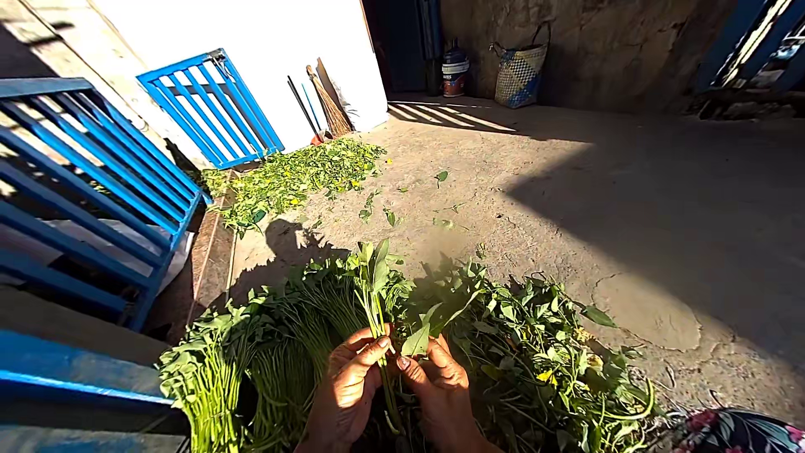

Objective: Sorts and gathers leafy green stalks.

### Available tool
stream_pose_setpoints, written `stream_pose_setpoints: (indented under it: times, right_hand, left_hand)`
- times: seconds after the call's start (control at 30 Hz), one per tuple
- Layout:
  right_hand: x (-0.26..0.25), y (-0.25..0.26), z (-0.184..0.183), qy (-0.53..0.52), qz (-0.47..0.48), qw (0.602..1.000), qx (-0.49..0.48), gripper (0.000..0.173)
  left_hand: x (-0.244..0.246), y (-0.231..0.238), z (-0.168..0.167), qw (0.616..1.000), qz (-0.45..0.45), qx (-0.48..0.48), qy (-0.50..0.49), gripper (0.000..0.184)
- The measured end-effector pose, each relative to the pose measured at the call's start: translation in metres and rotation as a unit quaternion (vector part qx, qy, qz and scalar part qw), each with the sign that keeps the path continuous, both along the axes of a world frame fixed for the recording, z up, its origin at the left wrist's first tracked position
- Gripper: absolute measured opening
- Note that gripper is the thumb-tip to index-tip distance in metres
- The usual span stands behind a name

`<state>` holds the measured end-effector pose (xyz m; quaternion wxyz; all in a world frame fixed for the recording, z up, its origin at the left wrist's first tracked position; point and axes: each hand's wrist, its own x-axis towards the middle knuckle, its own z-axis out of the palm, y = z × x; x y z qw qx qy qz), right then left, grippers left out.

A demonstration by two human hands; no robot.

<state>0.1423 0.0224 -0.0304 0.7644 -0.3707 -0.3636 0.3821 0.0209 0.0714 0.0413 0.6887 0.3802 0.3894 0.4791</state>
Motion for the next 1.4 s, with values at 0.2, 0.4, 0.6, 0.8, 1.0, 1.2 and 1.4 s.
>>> stream_pose_setpoints:
  times: [0.2, 0.4, 0.6, 0.8, 1.0, 1.2, 1.4]
  right_hand:
    - [0.004, -0.005, -0.009, -0.159, 0.014, 0.987, 0.000, 0.021]
    - [0.021, -0.032, -0.043, -0.363, -0.009, 0.930, 0.064, 0.019]
    - [0.080, -0.087, -0.085, -0.574, 0.354, 0.672, -0.305, 0.037]
    - [0.095, -0.060, -0.035, -0.617, 0.292, 0.648, -0.339, 0.036]
    - [0.053, -0.014, -0.017, -0.584, 0.173, 0.775, -0.171, 0.052]
    - [0.033, -0.049, -0.062, -0.481, 0.151, 0.854, -0.125, 0.048]
    - [0.040, -0.080, -0.039, -0.170, 0.294, 0.929, -0.148, 0.046]
  left_hand:
    - [-0.001, 0.000, 0.003, 0.999, 0.016, 0.007, 0.044, 0.014]
    - [0.005, -0.005, -0.008, 0.985, 0.106, 0.052, 0.125, 0.008]
    - [-0.001, 0.002, 0.008, 0.973, 0.173, 0.084, 0.126, 0.007]
    - [0.006, -0.002, 0.017, 0.972, 0.165, 0.084, 0.146, 0.005]
    - [0.013, 0.001, 0.025, 0.976, 0.167, 0.049, 0.133, 0.006]
    - [-0.009, 0.009, 0.032, 0.957, 0.240, 0.065, 0.149, 0.006]
    - [-0.006, 0.006, 0.032, 0.957, 0.252, 0.025, 0.139, 0.005]
